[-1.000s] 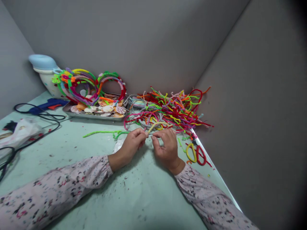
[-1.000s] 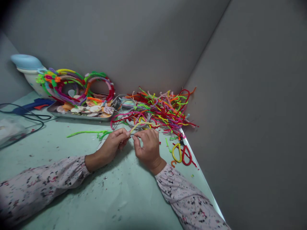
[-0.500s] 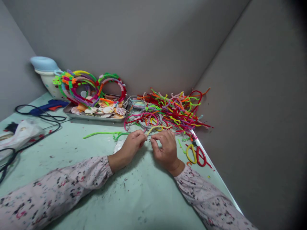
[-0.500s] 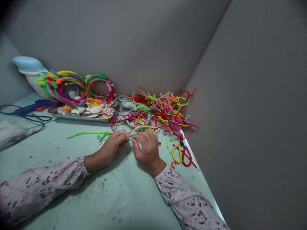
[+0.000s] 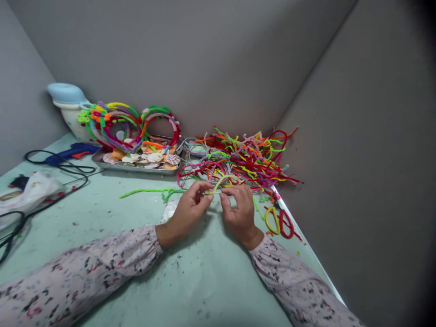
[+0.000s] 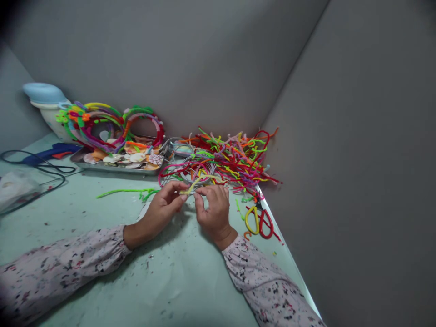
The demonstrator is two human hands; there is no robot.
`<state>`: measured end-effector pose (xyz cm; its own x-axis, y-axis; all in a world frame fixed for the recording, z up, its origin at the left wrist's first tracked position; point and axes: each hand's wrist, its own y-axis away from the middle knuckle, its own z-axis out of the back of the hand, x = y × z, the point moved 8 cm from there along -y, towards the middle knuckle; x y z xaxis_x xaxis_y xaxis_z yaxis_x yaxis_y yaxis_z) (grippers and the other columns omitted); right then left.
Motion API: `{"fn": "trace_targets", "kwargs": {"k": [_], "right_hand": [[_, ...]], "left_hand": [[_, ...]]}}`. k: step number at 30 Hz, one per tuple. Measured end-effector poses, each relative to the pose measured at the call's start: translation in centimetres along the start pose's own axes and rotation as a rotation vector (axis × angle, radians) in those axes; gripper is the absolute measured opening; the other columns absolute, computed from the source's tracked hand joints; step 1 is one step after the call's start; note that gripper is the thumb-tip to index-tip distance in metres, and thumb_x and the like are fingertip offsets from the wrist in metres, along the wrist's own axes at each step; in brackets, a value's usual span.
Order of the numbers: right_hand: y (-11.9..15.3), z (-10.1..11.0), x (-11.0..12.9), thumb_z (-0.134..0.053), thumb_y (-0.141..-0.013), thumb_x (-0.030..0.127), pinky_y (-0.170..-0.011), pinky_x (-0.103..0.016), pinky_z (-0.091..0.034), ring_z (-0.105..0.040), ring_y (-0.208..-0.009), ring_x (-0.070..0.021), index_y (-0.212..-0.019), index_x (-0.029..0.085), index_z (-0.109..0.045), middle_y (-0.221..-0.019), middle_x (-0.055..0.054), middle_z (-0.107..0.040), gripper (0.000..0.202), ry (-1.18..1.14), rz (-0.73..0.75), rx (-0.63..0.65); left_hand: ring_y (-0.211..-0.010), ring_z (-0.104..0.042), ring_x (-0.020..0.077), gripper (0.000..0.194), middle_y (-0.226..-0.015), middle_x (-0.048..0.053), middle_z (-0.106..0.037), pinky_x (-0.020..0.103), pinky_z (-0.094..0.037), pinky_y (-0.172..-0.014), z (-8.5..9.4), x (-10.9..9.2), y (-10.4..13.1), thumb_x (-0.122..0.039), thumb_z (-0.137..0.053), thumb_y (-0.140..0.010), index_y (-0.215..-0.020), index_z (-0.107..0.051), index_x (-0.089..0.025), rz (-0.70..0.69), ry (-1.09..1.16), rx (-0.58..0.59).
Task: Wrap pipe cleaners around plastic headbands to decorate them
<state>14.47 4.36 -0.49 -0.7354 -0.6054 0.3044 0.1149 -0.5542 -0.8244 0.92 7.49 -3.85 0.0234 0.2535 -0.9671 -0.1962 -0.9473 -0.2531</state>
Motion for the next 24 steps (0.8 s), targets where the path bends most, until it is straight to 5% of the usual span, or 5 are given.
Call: {"fn": "trace_targets", "kwargs": {"k": [11,24], "right_hand": [[0.0,-0.1,0.1,-0.057,-0.085,0.017,-0.078,-0.038,-0.041,-0.056,-0.082,-0.0204,-0.088,0.02,-0.057,-0.083,-0.004,-0.064,0.004,-0.014,0.013,0.013],[0.0,0.0,0.4,-0.056,-0.086,0.017,-0.076,-0.038,-0.04,-0.055,-0.081,-0.0198,-0.086,0.021,-0.055,-0.082,-0.004,-0.063,0.004,-0.023,0.041,0.023]], "left_hand": [[-0.069,-0.05,0.0114,0.014,-0.091,0.003,-0.059,0.023,-0.041,-0.062,0.3,-0.4,-0.4,-0.021,-0.056,-0.086,-0.097,-0.062,-0.016,-0.125,-0.221,-0.028],[-0.069,-0.051,0.0117,0.016,-0.087,0.003,-0.06,0.023,-0.041,-0.061,0.2,0.9,-0.6,-0.025,-0.055,-0.087,-0.096,-0.063,-0.015,-0.035,-0.223,0.01]]}}
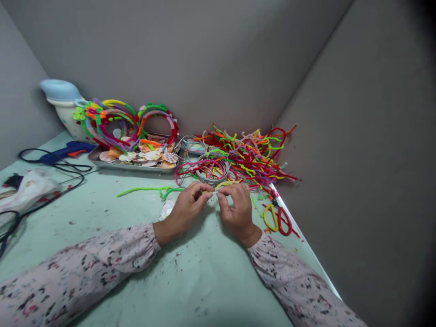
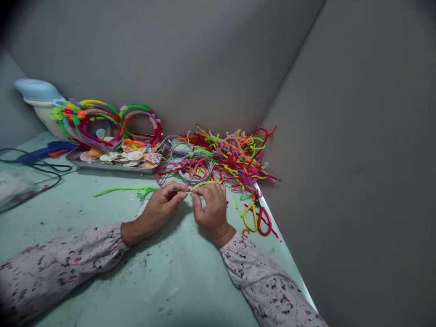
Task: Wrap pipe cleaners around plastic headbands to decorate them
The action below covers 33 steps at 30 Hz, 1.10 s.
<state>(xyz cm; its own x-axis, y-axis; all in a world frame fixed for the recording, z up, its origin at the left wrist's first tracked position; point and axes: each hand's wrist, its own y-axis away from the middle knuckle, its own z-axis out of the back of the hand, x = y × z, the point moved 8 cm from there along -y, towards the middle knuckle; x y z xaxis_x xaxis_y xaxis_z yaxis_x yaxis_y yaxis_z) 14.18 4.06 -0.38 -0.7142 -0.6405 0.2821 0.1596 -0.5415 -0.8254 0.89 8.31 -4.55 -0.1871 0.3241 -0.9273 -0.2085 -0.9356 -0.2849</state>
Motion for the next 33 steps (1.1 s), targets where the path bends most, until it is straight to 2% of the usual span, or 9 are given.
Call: {"fn": "trace_targets", "kwargs": {"k": [13,19,26,33], "right_hand": [[0.1,-0.1,-0.2,-0.056,-0.086,0.018,-0.077,-0.038,-0.041,-0.055,-0.082,-0.0201,-0.087,0.021,-0.056,-0.082,-0.004,-0.062,0.003,0.005,-0.005,-0.001],[-0.1,-0.1,-0.2,-0.055,-0.085,0.018,-0.077,-0.037,-0.04,-0.055,-0.082,-0.0197,-0.086,0.021,-0.056,-0.082,-0.004,-0.063,0.004,-0.002,-0.01,0.006],[-0.1,-0.1,-0.1,-0.056,-0.085,0.018,-0.076,-0.037,-0.039,-0.055,-0.08,-0.0199,-0.085,0.021,-0.056,-0.081,-0.003,-0.064,0.004,0.001,-0.006,0.012],[0.0,-0.1,0.0,-0.056,-0.085,0.018,-0.076,-0.037,-0.04,-0.055,-0.079,-0.0198,-0.086,0.021,-0.056,-0.08,-0.003,-0.063,0.003,0.009,0.022,0.012]], "left_hand": [[-0.072,-0.053,0.013,0.018,-0.091,0.004,-0.062,0.025,-0.043,-0.063,0.1,-0.4,0.2,-0.026,-0.054,-0.088,-0.101,-0.061,-0.017,-0.021,0.01,-0.02],[-0.075,-0.053,0.014,0.017,-0.089,0.004,-0.061,0.026,-0.043,-0.067,0.1,-0.5,0.1,-0.027,-0.054,-0.087,-0.098,-0.063,-0.016,-0.034,-0.046,-0.029],[-0.07,-0.053,0.0134,0.017,-0.08,0.002,-0.061,0.024,-0.04,-0.061,0.0,-0.2,0.2,-0.027,-0.052,-0.088,-0.096,-0.063,-0.017,-0.023,-0.053,0.002],[-0.072,-0.053,0.0143,0.015,-0.079,0.001,-0.06,0.025,-0.041,-0.065,-0.1,-1.2,0.2,-0.024,-0.05,-0.087,-0.091,-0.062,-0.016,-0.04,-0.082,0.026]]}}
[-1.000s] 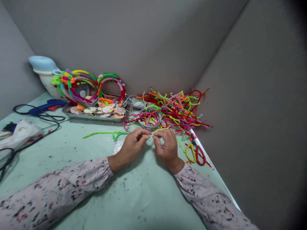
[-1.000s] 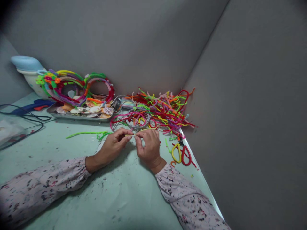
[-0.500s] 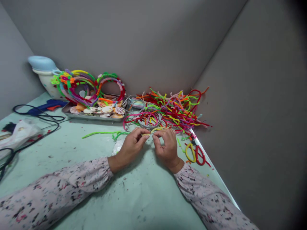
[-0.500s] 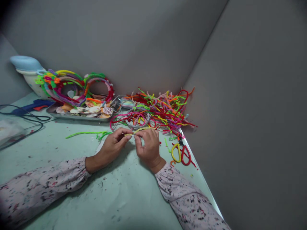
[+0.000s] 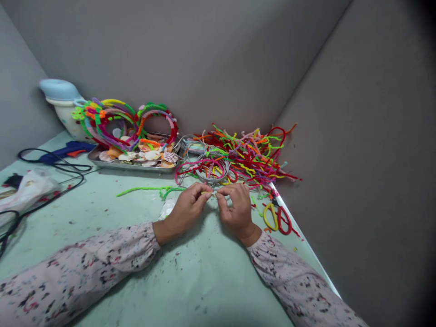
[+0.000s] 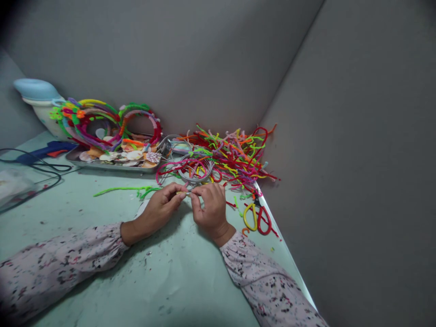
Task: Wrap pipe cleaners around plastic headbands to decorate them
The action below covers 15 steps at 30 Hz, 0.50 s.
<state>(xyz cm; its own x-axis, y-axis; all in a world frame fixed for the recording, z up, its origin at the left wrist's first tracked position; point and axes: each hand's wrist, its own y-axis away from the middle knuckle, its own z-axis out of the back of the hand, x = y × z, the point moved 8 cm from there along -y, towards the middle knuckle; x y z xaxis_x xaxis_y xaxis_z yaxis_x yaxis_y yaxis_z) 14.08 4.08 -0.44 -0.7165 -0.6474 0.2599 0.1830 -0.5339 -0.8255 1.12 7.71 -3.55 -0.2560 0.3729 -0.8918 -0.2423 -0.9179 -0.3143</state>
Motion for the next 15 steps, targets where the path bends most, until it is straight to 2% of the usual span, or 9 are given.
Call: {"fn": "trace_targets", "kwargs": {"k": [9,15], "right_hand": [[0.15,-0.14,-0.43,-0.056,-0.085,0.018,-0.077,-0.038,-0.04,-0.054,-0.081,-0.0205,-0.085,0.021,-0.056,-0.081,-0.004,-0.062,0.003,-0.004,-0.032,0.005],[0.02,-0.08,-0.29,-0.056,-0.085,0.018,-0.076,-0.038,-0.04,-0.054,-0.079,-0.0203,-0.086,0.021,-0.055,-0.081,-0.004,-0.062,0.003,-0.002,-0.021,0.002]], "left_hand": [[-0.065,-0.047,0.0121,0.017,-0.077,0.0,-0.057,0.023,-0.039,-0.059,-0.14,0.64,0.09,-0.027,-0.051,-0.088,-0.099,-0.058,-0.016,0.048,0.087,-0.011],[-0.062,-0.046,0.0118,0.017,-0.071,-0.002,-0.054,0.023,-0.036,-0.057,-0.2,0.72,0.02,-0.029,-0.05,-0.088,-0.092,-0.06,-0.016,0.051,0.037,0.009]]}}
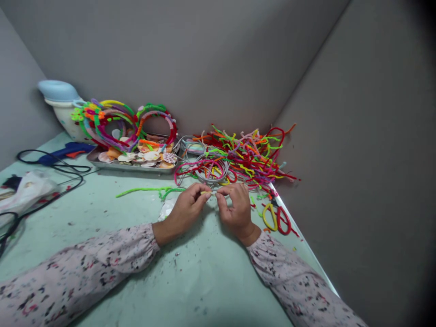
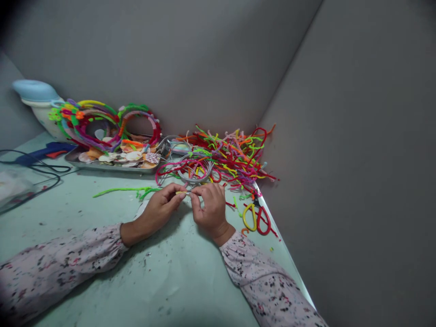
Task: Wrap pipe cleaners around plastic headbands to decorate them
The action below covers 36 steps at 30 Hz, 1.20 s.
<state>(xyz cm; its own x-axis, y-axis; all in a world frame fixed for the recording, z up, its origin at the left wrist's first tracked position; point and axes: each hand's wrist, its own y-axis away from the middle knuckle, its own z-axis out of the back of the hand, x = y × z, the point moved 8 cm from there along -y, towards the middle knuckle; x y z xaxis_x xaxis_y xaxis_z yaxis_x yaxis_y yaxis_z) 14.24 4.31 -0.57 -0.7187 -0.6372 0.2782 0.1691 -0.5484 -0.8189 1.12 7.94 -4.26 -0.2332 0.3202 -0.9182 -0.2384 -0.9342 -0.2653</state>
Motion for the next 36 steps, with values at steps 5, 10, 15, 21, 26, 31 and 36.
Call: {"fn": "trace_targets", "kwargs": {"k": [5,10,15,21,26,31,36], "right_hand": [[0.03,0.04,0.18,-0.056,-0.085,0.018,-0.076,-0.038,-0.039,-0.055,-0.08,-0.0202,-0.085,0.021,-0.056,-0.08,-0.004,-0.062,0.003,-0.002,0.015,0.0],[0.02,0.04,0.21,-0.056,-0.084,0.018,-0.076,-0.038,-0.04,-0.056,-0.079,-0.02,-0.085,0.021,-0.056,-0.08,-0.003,-0.063,0.004,-0.012,0.017,0.002],[0.05,0.0,0.13,-0.056,-0.085,0.018,-0.076,-0.038,-0.04,-0.055,-0.08,-0.0201,-0.086,0.021,-0.056,-0.081,-0.004,-0.063,0.004,-0.006,0.016,0.006],[0.0,0.07,0.11,-0.056,-0.084,0.018,-0.076,-0.038,-0.04,-0.055,-0.079,-0.0204,-0.085,0.021,-0.056,-0.08,-0.004,-0.062,0.004,0.0,0.021,-0.01],[0.0,0.08,0.31,-0.055,-0.084,0.017,-0.076,-0.037,-0.04,-0.056,-0.08,-0.0202,-0.087,0.021,-0.056,-0.081,-0.003,-0.062,0.005,-0.008,0.029,-0.011],[0.04,0.07,0.24,-0.056,-0.084,0.018,-0.076,-0.038,-0.04,-0.056,-0.08,-0.0204,-0.086,0.022,-0.056,-0.081,-0.004,-0.063,0.004,-0.018,0.014,0.0],[0.07,0.17,0.28,-0.057,-0.084,0.018,-0.077,-0.038,-0.04,-0.056,-0.08,-0.0197,-0.087,0.021,-0.056,-0.08,-0.003,-0.062,0.005,-0.03,0.03,-0.008]], "left_hand": [[-0.059,-0.043,0.0121,0.017,-0.063,-0.003,-0.05,0.023,-0.034,-0.056,-0.07,-0.42,0.14,-0.029,-0.049,-0.089,-0.09,-0.06,-0.016,-0.002,-0.011,0.015],[-0.056,-0.042,0.0123,0.016,-0.058,-0.004,-0.046,0.024,-0.033,-0.054,-0.16,-0.68,0.18,-0.028,-0.047,-0.089,-0.086,-0.058,-0.017,-0.013,-0.029,0.026],[-0.057,-0.041,0.0119,0.015,-0.06,-0.004,-0.047,0.023,-0.033,-0.054,-0.43,-0.41,0.13,-0.028,-0.046,-0.09,-0.085,-0.056,-0.017,-0.004,-0.003,0.057],[-0.059,-0.043,0.0118,0.017,-0.066,-0.003,-0.049,0.023,-0.035,-0.056,-0.33,-0.23,0.3,-0.031,-0.048,-0.09,-0.092,-0.057,-0.017,0.02,0.089,0.045],[-0.058,-0.042,0.0124,0.019,-0.061,-0.004,-0.047,0.024,-0.034,-0.056,-0.18,-0.58,0.3,-0.032,-0.047,-0.089,-0.082,-0.057,-0.017,0.019,0.044,0.03],[-0.057,-0.041,0.0119,0.018,-0.06,-0.004,-0.046,0.024,-0.034,-0.056,-0.23,-0.6,0.18,-0.031,-0.048,-0.088,-0.08,-0.056,-0.017,0.013,0.022,0.05],[-0.055,-0.039,0.0112,0.02,-0.06,-0.004,-0.044,0.023,-0.032,-0.053,-0.46,-0.12,0.18,-0.033,-0.047,-0.089,-0.08,-0.056,-0.017,0.034,0.047,0.087]]}}
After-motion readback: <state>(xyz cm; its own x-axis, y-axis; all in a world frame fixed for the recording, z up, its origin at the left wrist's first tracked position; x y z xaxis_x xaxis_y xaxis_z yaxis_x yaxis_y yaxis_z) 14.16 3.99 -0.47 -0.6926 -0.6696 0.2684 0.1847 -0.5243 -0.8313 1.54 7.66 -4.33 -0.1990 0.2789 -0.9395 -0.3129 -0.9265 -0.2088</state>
